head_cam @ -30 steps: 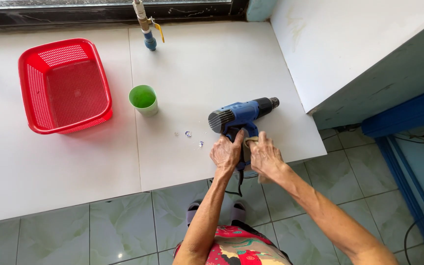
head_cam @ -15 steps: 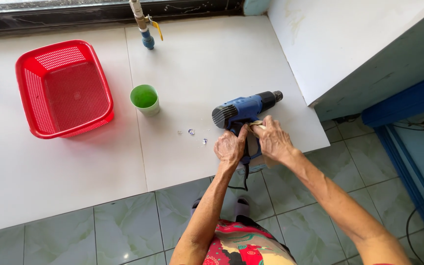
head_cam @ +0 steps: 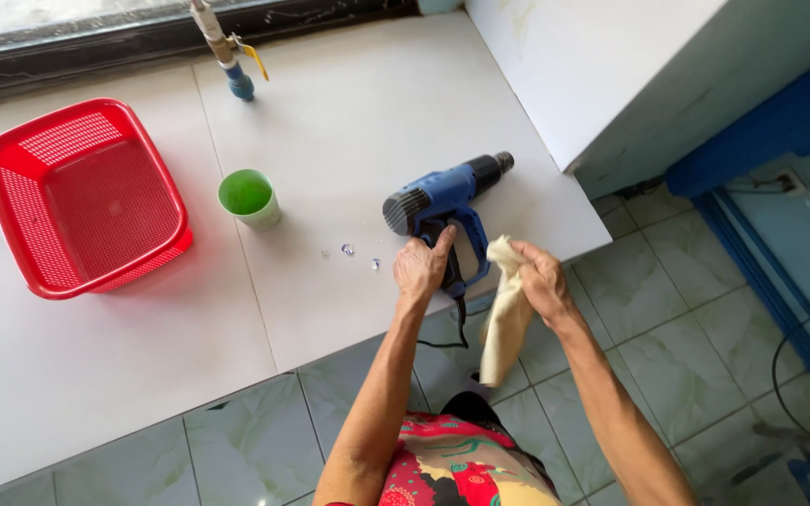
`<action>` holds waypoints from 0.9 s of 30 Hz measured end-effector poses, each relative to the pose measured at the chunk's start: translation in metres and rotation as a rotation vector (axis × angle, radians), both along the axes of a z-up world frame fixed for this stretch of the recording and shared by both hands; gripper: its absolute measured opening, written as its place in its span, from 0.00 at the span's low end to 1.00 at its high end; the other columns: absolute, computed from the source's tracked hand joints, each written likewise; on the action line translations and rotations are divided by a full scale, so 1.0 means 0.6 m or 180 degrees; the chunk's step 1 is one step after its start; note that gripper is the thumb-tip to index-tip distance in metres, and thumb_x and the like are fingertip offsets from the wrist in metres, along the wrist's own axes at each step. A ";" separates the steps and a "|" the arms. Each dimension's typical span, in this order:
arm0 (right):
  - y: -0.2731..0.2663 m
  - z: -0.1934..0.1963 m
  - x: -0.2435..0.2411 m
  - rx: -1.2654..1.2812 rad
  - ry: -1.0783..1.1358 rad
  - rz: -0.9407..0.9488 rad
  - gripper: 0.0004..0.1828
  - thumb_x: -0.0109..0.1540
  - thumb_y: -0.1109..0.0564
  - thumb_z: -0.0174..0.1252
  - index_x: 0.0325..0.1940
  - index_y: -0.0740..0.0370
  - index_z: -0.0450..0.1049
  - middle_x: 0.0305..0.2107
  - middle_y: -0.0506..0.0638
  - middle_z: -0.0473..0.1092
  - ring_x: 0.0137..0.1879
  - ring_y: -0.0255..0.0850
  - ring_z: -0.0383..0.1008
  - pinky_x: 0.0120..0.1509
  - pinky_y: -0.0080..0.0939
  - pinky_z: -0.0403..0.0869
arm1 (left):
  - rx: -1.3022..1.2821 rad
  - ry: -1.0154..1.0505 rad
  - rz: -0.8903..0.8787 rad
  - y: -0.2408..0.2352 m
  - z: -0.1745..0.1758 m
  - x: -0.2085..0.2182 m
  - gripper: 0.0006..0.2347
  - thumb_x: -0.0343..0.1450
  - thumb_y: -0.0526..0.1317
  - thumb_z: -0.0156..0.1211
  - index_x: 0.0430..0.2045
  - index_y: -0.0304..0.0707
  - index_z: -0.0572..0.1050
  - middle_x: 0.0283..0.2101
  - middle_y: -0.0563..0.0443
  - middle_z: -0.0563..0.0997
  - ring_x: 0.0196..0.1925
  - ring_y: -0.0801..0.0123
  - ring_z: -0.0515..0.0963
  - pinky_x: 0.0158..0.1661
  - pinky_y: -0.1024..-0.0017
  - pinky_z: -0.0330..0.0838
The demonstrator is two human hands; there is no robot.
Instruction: Clean a blue heat gun and small rings using a cloth on a white table.
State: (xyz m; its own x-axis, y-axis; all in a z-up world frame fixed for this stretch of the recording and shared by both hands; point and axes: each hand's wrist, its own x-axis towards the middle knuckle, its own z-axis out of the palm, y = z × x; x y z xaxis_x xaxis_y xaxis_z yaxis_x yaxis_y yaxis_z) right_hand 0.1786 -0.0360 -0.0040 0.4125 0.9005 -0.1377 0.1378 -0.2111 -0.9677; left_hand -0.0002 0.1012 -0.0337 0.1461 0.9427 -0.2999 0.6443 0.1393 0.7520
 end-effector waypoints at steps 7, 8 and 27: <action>-0.009 -0.087 -0.075 0.0748 -0.2388 -0.0221 0.28 0.61 0.67 0.46 0.66 0.63 0.71 0.54 0.62 0.67 0.55 0.54 0.73 0.61 0.47 0.75 | 0.0212 -0.0694 -0.0209 -0.020 -0.011 -0.006 0.35 0.60 0.65 0.63 0.39 0.21 0.77 0.38 0.26 0.83 0.44 0.40 0.84 0.46 0.53 0.76; -0.016 -0.076 -0.089 0.0719 -0.2361 -0.0286 0.27 0.61 0.68 0.47 0.64 0.62 0.73 0.53 0.62 0.67 0.55 0.55 0.73 0.60 0.47 0.75 | 0.0381 -0.0390 -0.0018 -0.033 -0.013 0.005 0.33 0.64 0.65 0.61 0.38 0.23 0.76 0.38 0.25 0.83 0.44 0.37 0.83 0.48 0.52 0.75; -0.036 -0.042 -0.089 0.0888 -0.2372 -0.0080 0.22 0.60 0.66 0.54 0.58 0.61 0.76 0.46 0.61 0.66 0.50 0.57 0.72 0.55 0.51 0.74 | 0.0856 0.0348 0.0483 -0.051 -0.003 0.039 0.31 0.70 0.65 0.50 0.38 0.28 0.76 0.37 0.26 0.83 0.44 0.35 0.82 0.48 0.48 0.73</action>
